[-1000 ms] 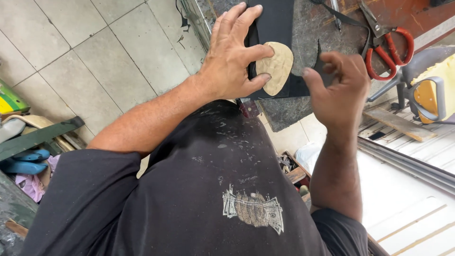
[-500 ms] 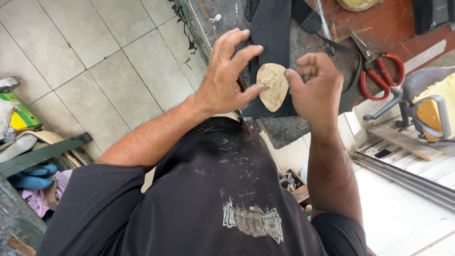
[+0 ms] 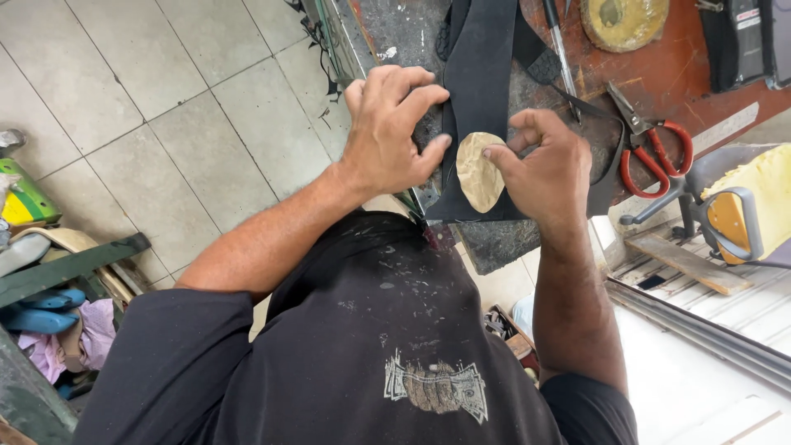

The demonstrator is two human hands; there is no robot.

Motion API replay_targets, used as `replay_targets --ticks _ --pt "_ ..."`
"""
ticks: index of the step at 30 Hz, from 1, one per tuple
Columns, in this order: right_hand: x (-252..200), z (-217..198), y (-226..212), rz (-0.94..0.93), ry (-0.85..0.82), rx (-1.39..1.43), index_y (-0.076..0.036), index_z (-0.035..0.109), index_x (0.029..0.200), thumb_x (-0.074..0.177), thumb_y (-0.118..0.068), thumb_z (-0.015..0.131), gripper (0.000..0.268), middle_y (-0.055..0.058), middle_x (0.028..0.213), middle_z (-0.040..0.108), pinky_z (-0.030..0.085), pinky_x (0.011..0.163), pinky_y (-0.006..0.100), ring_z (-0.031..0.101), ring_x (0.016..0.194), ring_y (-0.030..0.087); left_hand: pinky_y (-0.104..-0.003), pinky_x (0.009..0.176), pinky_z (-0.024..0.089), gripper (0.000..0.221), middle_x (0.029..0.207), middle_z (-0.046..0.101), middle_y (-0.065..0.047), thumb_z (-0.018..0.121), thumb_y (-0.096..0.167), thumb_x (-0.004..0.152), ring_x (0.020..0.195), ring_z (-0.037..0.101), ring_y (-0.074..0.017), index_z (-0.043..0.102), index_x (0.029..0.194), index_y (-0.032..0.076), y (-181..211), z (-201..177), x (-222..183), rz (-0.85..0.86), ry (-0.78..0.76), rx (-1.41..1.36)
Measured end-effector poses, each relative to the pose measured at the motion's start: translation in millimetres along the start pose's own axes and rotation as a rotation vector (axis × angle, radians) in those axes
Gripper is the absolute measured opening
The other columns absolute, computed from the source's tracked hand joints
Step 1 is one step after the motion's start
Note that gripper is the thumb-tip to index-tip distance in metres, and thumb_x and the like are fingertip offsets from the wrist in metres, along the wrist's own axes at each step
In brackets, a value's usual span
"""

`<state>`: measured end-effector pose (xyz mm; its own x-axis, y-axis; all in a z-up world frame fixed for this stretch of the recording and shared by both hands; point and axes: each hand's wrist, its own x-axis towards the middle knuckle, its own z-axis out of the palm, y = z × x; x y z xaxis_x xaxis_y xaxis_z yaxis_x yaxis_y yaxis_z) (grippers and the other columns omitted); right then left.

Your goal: Tracing a shoe component template onto a piece of material using a scribe at a repair bench

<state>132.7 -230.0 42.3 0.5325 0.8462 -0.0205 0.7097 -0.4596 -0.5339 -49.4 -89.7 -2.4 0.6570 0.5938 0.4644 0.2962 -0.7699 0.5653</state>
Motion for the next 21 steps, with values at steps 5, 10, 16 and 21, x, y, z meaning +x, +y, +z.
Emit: replay_targets --ticks 5,10,16,21 --pt "6 2 8 -0.014 0.028 0.037 -0.016 0.071 0.107 0.082 -0.023 0.086 0.030 -0.006 0.079 0.070 0.049 0.073 0.036 0.066 0.073 0.014 -0.045 0.074 0.032 0.042 0.110 0.068 0.001 0.088 0.030 0.077 0.100 0.058 -0.0252 0.066 0.111 0.018 -5 10 31 -0.012 0.043 0.087" --pt "51 2 2 -0.074 0.054 0.128 -0.012 0.069 0.099 0.085 -0.018 0.093 0.029 -0.005 0.081 0.066 0.046 0.067 0.029 0.058 0.072 0.009 -0.043 0.079 0.032 0.048 0.113 0.070 -0.003 0.070 0.014 0.078 0.101 0.058 -0.0251 0.062 0.125 0.014 -11 13 35 -0.081 -0.047 -0.004" --pt "96 19 -8 0.029 0.035 0.052 -0.017 0.066 0.094 0.085 -0.027 0.088 0.025 -0.009 0.072 0.067 0.049 0.064 0.036 0.062 0.066 0.012 -0.046 0.082 0.036 0.035 0.114 0.070 0.002 0.072 0.018 0.084 0.100 0.063 -0.0261 0.062 0.118 0.016 -11 11 35 -0.097 0.027 -0.044" --pt "88 13 -10 0.032 0.090 0.043 -0.016 0.068 0.094 0.090 -0.028 0.082 0.020 -0.005 0.083 0.070 0.054 0.067 0.033 0.066 0.075 0.012 -0.045 0.073 0.038 0.054 0.104 0.066 -0.002 0.088 0.041 0.080 0.089 0.059 -0.0274 0.061 0.120 0.017 -10 29 47 -0.105 0.019 0.144"
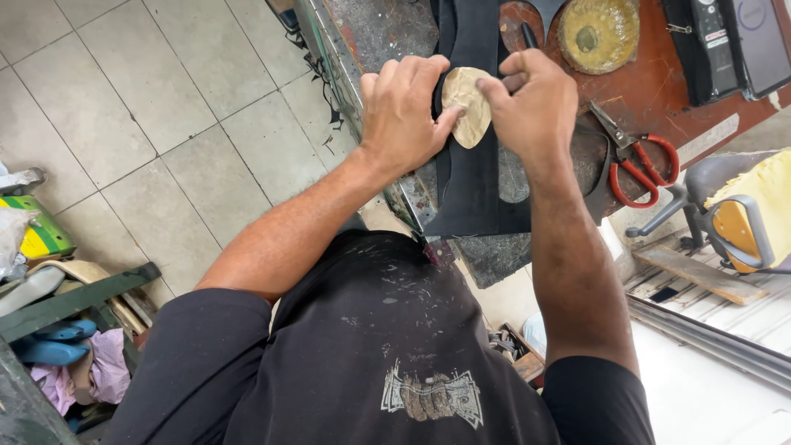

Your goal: Tracing a shoe component template onto a piece of material using a scribe at a repair bench

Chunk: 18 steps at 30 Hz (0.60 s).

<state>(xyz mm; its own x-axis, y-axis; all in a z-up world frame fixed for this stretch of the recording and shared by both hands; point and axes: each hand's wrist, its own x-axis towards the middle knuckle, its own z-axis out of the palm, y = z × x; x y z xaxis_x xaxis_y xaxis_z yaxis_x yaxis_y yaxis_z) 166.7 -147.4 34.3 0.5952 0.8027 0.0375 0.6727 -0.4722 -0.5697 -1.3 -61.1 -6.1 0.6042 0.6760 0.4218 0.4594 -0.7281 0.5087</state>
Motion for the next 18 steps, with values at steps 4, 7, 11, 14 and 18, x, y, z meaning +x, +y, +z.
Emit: replay_targets --ticks 4,7,11,14,18 --pt "-15 -16 17 -0.053 -0.002 0.053 -0.012 0.070 0.106 0.093 -0.020 0.074 0.016 0.001 0.098 0.076 0.050 0.067 0.037 0.063 0.076 0.015 -0.047 0.067 0.043 0.058 0.091 0.061 -0.003 0.093 0.037 0.074 0.082 0.059 -0.0285 0.058 0.116 0.018 7 3 5 0.001 -0.032 0.061" --pt "-22 -19 3 -0.071 -0.089 0.091 -0.009 0.067 0.110 0.093 -0.010 0.072 0.017 0.007 0.108 0.075 0.058 0.078 0.037 0.071 0.095 0.019 -0.046 0.074 0.051 0.059 0.096 0.062 -0.007 0.094 0.028 0.073 0.089 0.063 -0.0294 0.056 0.116 0.017 4 8 10 -0.090 -0.098 -0.058" --pt "-19 -9 0 0.026 -0.079 0.239 -0.011 0.069 0.106 0.090 -0.012 0.063 0.017 0.000 0.098 0.073 0.054 0.077 0.030 0.067 0.089 0.011 -0.045 0.072 0.052 0.061 0.093 0.060 -0.004 0.095 0.022 0.071 0.085 0.063 -0.0264 0.055 0.117 0.018 4 10 14 -0.113 -0.092 -0.131" --pt "-16 -8 -1 0.250 -0.079 0.424 -0.013 0.070 0.108 0.091 -0.008 0.066 0.018 -0.003 0.094 0.068 0.058 0.081 0.021 0.064 0.087 0.006 -0.043 0.069 0.052 0.058 0.093 0.063 -0.001 0.089 0.015 0.068 0.083 0.064 -0.0239 0.055 0.115 0.018 6 10 13 -0.168 -0.086 -0.218" --pt "-10 -5 6 0.390 -0.107 0.773 -0.007 0.065 0.114 0.090 -0.008 0.070 0.025 0.003 0.083 0.067 0.035 0.032 0.020 0.042 0.045 0.003 -0.042 0.067 0.050 0.057 0.093 0.057 -0.001 0.081 0.008 0.068 0.077 0.059 -0.0212 0.051 0.115 0.021 7 5 12 -0.270 -0.094 -0.358"
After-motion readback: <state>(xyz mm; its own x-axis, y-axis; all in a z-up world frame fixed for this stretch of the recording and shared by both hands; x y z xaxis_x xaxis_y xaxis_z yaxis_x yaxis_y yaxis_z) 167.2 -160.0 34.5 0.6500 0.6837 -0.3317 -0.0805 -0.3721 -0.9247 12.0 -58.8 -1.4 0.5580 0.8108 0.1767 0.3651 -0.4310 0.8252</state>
